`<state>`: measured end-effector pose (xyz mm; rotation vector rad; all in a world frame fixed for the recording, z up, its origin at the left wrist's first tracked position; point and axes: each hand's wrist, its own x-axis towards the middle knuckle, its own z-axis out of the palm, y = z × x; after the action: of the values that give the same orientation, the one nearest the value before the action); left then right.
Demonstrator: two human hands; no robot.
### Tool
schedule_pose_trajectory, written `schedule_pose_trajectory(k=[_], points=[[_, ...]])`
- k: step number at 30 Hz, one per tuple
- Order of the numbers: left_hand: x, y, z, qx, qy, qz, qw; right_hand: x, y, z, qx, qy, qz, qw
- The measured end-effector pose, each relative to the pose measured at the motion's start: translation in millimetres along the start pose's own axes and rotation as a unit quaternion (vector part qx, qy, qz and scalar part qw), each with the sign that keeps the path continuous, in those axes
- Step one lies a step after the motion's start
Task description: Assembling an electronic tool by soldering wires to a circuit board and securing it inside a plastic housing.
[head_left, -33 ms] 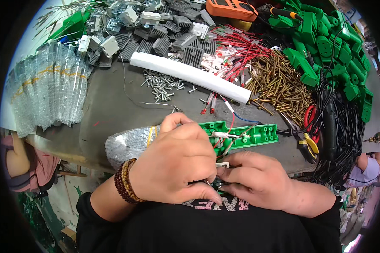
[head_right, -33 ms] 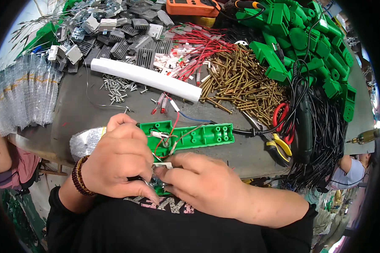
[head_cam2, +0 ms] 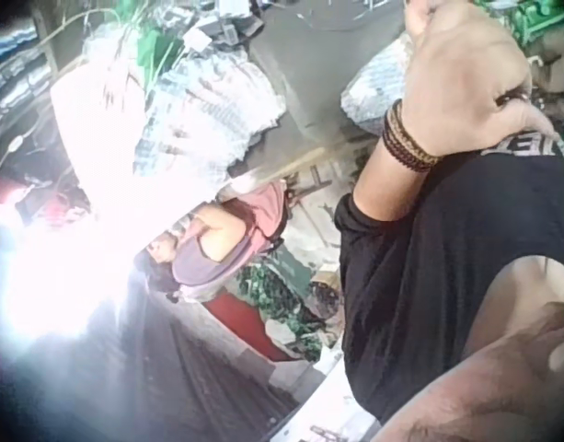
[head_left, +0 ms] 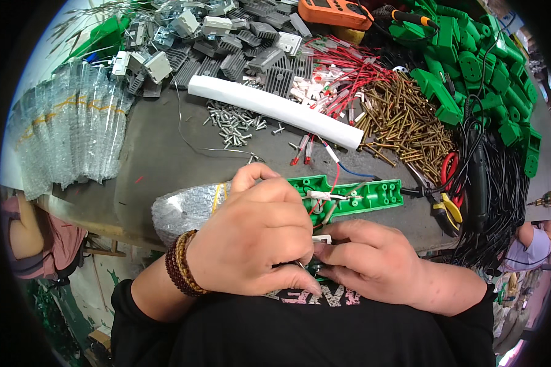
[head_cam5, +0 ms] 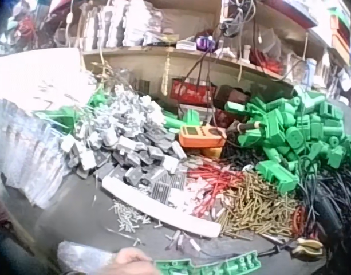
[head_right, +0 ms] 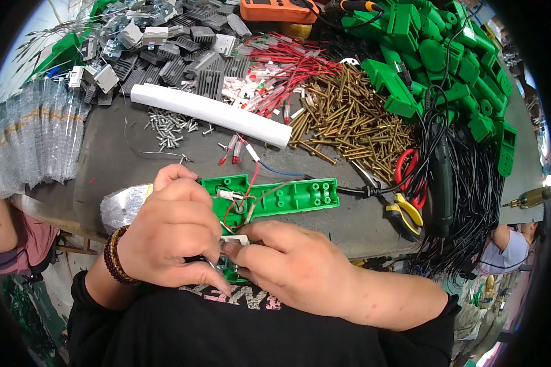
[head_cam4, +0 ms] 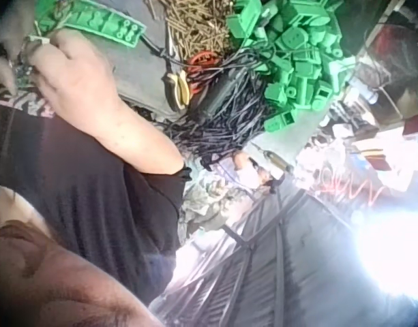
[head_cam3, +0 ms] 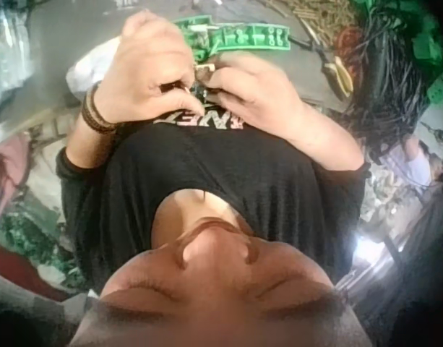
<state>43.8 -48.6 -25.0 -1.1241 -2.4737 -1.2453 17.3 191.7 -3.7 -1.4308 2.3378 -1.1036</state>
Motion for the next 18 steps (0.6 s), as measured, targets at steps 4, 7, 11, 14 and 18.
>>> schedule_pose_trajectory(k=[4,7,11,14,18], points=[[9.3,-1.9,7.1,0.038,0.054,-0.016,0.998,5.2,18.5,-3.3,-0.038,0.019,-0.039,0.998],[19.1,-4.9,10.2,0.049,0.068,-0.024,0.996,10.9,32.1,-18.5,-0.031,0.004,-0.060,0.998],[16.7,-3.9,3.4,0.043,0.052,-0.033,0.997,11.5,31.4,-23.6,-0.003,-0.006,-0.016,1.000],[14.6,-4.0,3.9,0.052,0.046,-0.037,0.997,5.4,31.9,-18.4,-0.030,-0.018,-0.058,0.998],[13.4,-3.2,4.2,0.056,0.047,-0.045,0.996,5.9,32.2,-15.6,-0.025,0.002,-0.062,0.998]])
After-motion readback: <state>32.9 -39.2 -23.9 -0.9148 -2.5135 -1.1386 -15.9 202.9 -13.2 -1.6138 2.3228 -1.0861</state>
